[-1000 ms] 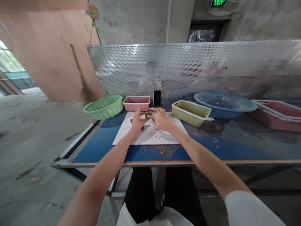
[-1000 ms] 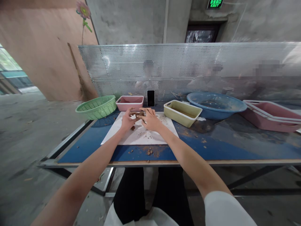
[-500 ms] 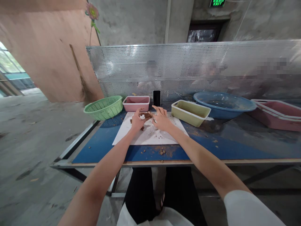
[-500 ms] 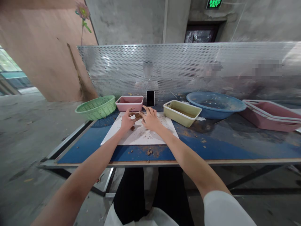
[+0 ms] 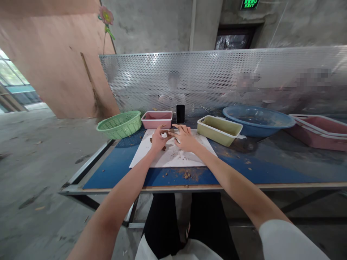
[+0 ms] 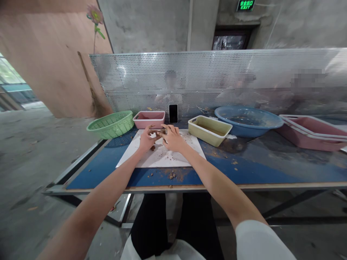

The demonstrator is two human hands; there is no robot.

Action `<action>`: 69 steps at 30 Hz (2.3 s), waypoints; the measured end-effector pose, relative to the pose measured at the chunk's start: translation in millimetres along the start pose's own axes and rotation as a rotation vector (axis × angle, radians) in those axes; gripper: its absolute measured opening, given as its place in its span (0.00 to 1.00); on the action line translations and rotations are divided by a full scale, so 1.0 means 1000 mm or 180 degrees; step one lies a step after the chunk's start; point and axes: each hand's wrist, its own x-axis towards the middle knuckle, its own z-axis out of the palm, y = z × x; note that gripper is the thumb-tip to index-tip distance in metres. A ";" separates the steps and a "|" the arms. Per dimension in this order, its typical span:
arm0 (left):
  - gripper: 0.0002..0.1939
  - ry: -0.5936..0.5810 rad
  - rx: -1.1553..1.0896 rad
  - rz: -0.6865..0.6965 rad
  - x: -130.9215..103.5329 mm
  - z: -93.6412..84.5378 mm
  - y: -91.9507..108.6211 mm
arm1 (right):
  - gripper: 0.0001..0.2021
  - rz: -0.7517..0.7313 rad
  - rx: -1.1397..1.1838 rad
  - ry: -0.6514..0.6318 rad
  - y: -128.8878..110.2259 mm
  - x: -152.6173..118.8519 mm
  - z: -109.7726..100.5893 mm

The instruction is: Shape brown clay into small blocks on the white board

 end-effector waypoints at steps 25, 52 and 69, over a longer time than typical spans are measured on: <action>0.36 0.0126 -0.0439 -0.0282 -0.001 -0.004 0.015 | 0.23 0.0325 0.0973 0.0610 0.008 -0.001 0.018; 0.11 -0.0922 0.1022 -0.0108 0.003 -0.011 0.005 | 0.28 0.0624 0.0341 -0.0688 0.017 -0.002 0.010; 0.13 -0.1326 0.0734 0.0151 0.006 -0.016 0.000 | 0.24 0.0547 0.0493 -0.0952 0.006 -0.005 -0.028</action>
